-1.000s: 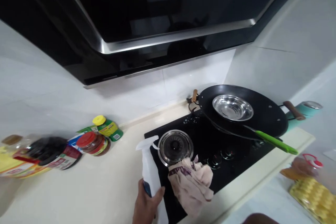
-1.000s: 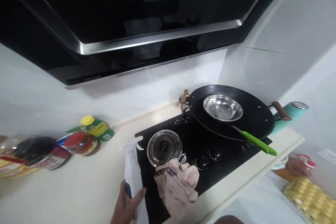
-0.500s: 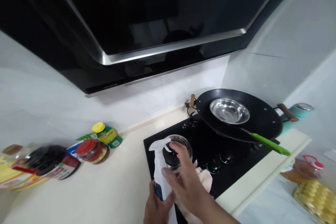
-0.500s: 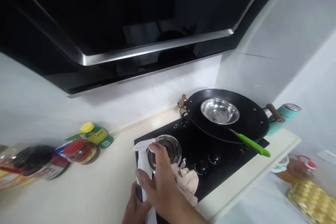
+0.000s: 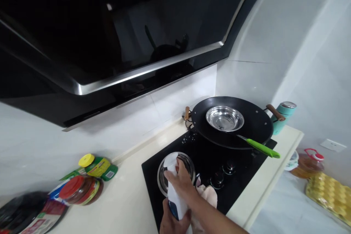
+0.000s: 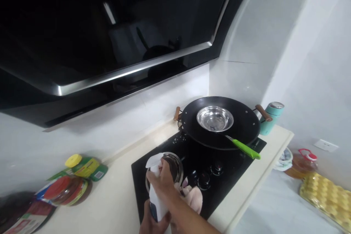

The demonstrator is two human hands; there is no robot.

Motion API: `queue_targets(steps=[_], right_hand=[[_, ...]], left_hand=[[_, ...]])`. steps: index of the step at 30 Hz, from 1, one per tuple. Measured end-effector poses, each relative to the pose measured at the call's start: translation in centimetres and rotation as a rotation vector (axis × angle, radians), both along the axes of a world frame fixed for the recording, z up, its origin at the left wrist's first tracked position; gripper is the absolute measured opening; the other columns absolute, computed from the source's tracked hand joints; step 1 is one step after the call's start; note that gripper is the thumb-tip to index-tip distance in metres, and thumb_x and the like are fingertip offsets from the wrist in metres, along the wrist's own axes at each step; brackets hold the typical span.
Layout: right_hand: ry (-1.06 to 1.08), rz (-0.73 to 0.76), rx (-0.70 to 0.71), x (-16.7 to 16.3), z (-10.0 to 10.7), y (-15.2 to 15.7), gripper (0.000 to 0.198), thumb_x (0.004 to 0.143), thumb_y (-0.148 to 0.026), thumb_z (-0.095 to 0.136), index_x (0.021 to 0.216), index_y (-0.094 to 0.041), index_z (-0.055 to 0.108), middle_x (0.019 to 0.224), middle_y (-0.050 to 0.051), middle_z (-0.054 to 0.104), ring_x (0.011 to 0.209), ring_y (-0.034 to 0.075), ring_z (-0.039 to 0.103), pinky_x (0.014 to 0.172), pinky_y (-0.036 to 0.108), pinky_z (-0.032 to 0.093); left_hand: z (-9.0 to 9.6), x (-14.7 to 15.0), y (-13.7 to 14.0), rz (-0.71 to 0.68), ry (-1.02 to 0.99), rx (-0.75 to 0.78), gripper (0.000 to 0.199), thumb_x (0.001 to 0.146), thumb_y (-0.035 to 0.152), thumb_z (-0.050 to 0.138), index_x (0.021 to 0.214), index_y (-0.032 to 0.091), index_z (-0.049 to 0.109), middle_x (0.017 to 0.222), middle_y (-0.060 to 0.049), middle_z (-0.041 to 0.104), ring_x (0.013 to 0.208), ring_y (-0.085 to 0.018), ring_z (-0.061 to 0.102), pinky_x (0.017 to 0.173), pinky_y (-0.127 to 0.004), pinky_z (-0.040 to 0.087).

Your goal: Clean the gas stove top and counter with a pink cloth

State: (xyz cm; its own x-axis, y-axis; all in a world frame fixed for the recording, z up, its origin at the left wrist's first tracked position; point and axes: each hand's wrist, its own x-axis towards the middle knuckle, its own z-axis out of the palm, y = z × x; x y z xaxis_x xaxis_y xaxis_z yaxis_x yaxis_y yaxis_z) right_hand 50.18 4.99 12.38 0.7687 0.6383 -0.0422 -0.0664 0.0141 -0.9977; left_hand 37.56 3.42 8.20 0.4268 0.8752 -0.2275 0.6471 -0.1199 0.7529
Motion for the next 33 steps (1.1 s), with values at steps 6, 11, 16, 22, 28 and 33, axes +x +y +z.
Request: queue_targets(steps=[6, 11, 16, 22, 28, 33], right_hand=[[-0.051, -0.001, -0.029, 1.6, 0.8, 0.8, 0.024, 0.078, -0.033, 0.063, 0.098, -0.024, 0.054, 0.091, 0.003, 0.068, 0.086, 0.023, 0.067, 0.081, 0.036, 0.054], [-0.102, 0.085, -0.078, 3.9, 1.5, 1.4, 0.022, 0.083, -0.036, 0.064, 0.098, -0.023, 0.054, 0.096, 0.004, 0.068, 0.090, 0.022, 0.065, 0.084, 0.034, 0.052], [-0.155, 0.150, -0.195, 5.7, 1.7, 1.9, 0.020, 0.088, -0.041, 0.063, 0.091, -0.025, 0.052, 0.092, 0.004, 0.067, 0.089, 0.021, 0.065, 0.081, 0.033, 0.049], [-0.121, 0.194, -0.241, 6.5, 1.7, 2.2, 0.020, 0.090, -0.040, 0.065, 0.088, -0.025, 0.053, 0.088, 0.003, 0.068, 0.085, 0.020, 0.065, 0.079, 0.030, 0.047], [-0.115, 0.210, -0.219, 6.1, 1.6, 2.4, 0.016, 0.089, -0.035, 0.065, 0.092, -0.024, 0.054, 0.090, 0.002, 0.068, 0.084, 0.019, 0.065, 0.075, 0.028, 0.046], [-0.209, 0.116, -0.264, 5.1, 0.9, 1.8, 0.019, 0.090, -0.040, 0.065, 0.091, -0.024, 0.055, 0.090, 0.005, 0.069, 0.089, 0.023, 0.066, 0.083, 0.033, 0.047]], left_hand=[[0.4, 1.7, 1.2, 0.007, -0.019, -0.064, 0.063, 0.068, 0.066, 0.067, 0.111, 0.027, 0.046, 0.093, -0.004, 0.075, 0.091, -0.028, 0.075, 0.083, -0.038, 0.058], [0.7, 3.5, 2.0, 0.009, -0.027, -0.025, 0.063, 0.069, 0.066, 0.066, 0.113, 0.025, 0.047, 0.094, -0.006, 0.075, 0.091, -0.028, 0.075, 0.084, -0.040, 0.058], [1.1, 5.4, 2.9, -0.002, 0.023, -0.025, 0.066, 0.068, 0.064, 0.062, 0.117, 0.024, 0.043, 0.097, -0.009, 0.074, 0.092, -0.031, 0.075, 0.084, -0.043, 0.057], [1.0, 6.3, 3.0, 0.010, 0.047, -0.014, 0.062, 0.071, 0.062, 0.059, 0.117, 0.025, 0.042, 0.099, -0.009, 0.075, 0.093, -0.031, 0.076, 0.084, -0.042, 0.057], [0.0, 5.9, 2.8, 0.030, 0.002, -0.017, 0.062, 0.068, 0.065, 0.063, 0.112, 0.025, 0.045, 0.096, -0.007, 0.075, 0.091, -0.030, 0.076, 0.081, -0.041, 0.058], [0.6, 5.3, 2.3, 0.041, -0.062, -0.029, 0.063, 0.073, 0.062, 0.073, 0.116, 0.021, 0.054, 0.102, -0.008, 0.075, 0.097, -0.027, 0.073, 0.085, -0.039, 0.060]])
